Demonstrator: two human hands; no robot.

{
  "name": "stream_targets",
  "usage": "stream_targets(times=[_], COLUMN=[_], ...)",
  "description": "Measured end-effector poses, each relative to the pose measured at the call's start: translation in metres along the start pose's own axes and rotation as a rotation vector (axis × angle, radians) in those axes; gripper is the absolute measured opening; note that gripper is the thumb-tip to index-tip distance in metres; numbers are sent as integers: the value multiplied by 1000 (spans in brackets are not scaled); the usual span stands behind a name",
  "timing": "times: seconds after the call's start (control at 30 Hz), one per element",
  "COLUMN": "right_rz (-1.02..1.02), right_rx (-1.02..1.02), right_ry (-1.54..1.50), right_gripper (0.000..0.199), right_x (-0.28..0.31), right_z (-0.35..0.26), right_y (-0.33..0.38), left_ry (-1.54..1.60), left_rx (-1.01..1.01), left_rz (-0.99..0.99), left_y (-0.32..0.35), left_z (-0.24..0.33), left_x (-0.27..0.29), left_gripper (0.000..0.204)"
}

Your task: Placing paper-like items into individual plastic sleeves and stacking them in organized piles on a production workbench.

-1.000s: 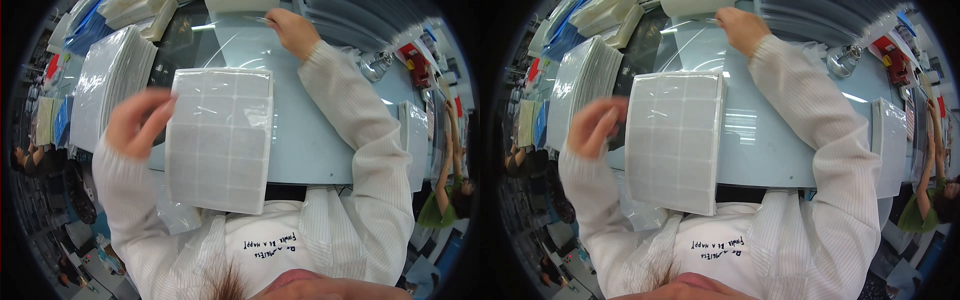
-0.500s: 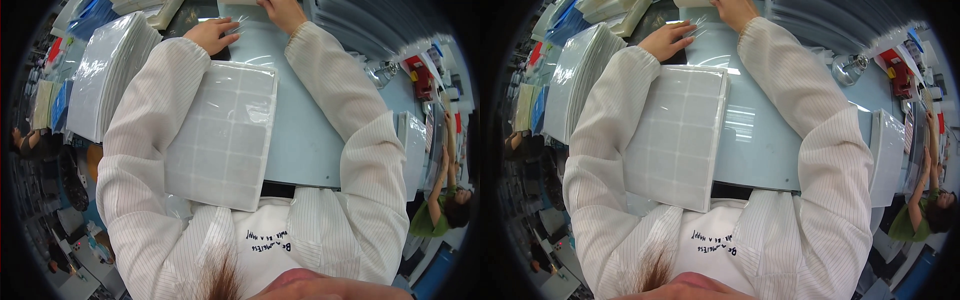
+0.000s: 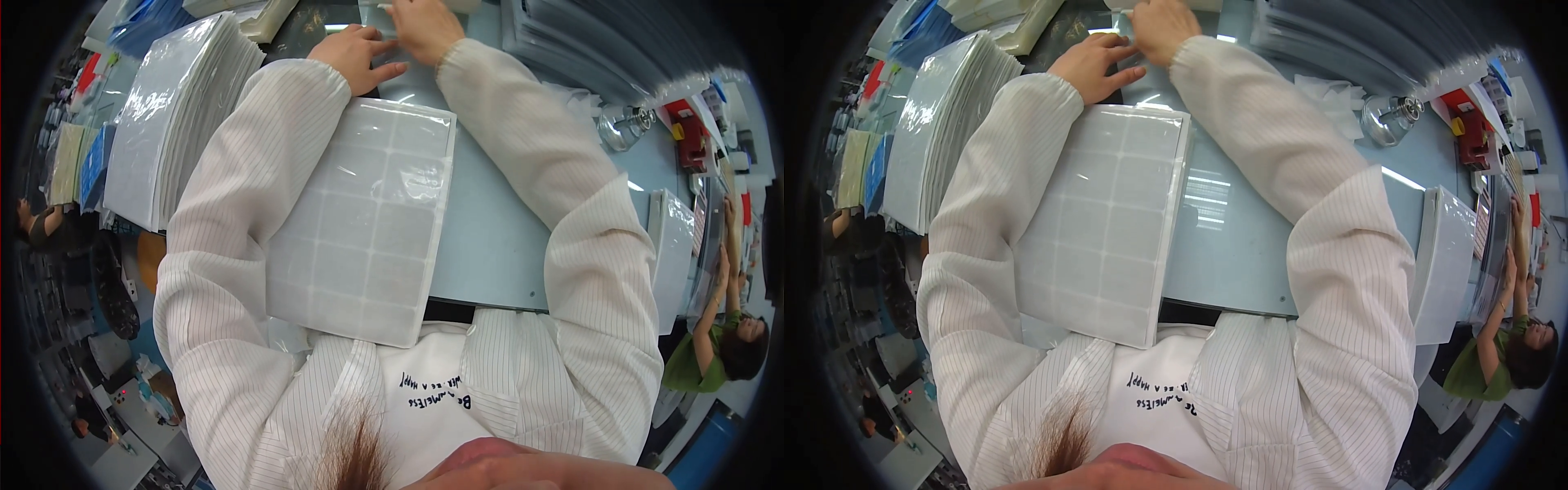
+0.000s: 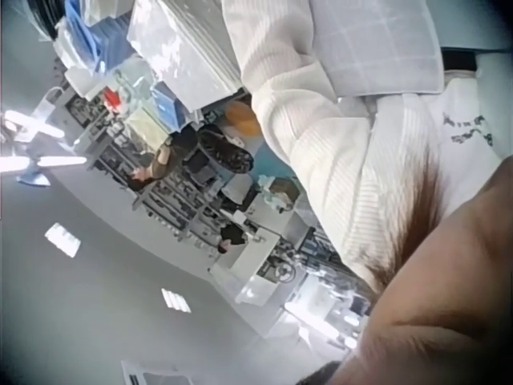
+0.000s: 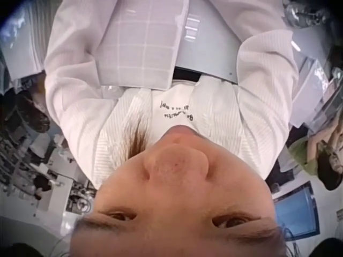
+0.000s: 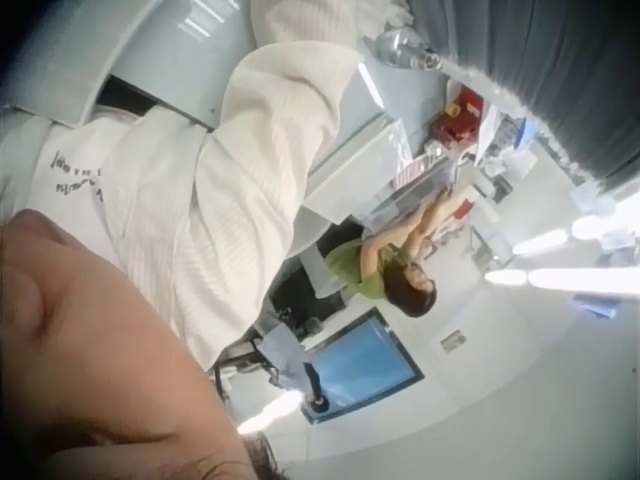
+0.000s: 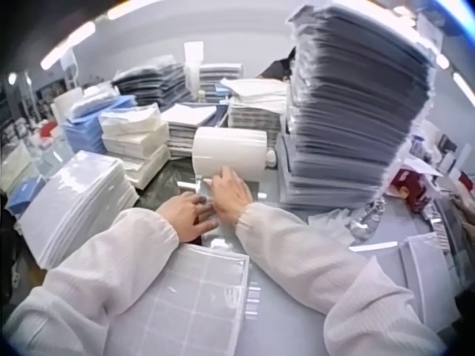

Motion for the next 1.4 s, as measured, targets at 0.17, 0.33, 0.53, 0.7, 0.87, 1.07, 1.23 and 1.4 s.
stream_targets(times=[0.17,0.33,0.53,0.7,0.87,1.07,1.23,1.4], right_rz=[69,1,-177,-469,-613,-594,-468,115], right_rx=[-17,178,217,15,-82,-145,-192,-378], right_ry=[49,100,533,656,849,787,633,208], right_gripper=[14,14,15,20,22,35,44,47], right_x=[-26,-15,-18,29,76,72,59,51], right_z=[16,8,29,60,15,19,26,34], right_y=[3,-6,-25,-2,19,56,58,37], left_ry=[60,45,161,142,532,532,480,1277], left_rx=[111,103,81,68,41,-8,146,808], left_rz=[-92,-93,-47,17,86,133,297,91], left_y=[-2,-3,-7,-7,-16,-28,-32,-34], left_z=[14,7,2,1,-28,-12,-12,-26], left_x=[5,2,0,-4,-13,7,0,-3], left_gripper=[63,65,61,59,42,25,28,38])
Point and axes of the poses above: each hand's wrist, its own y-axis away from the middle knuckle, its own x-axis out of the back of the hand, z = x × y, the point moved 1 cm from there along -y, towards the middle knuckle, and after that the axes turned 6 degrees about y, right-handed, at the moved point
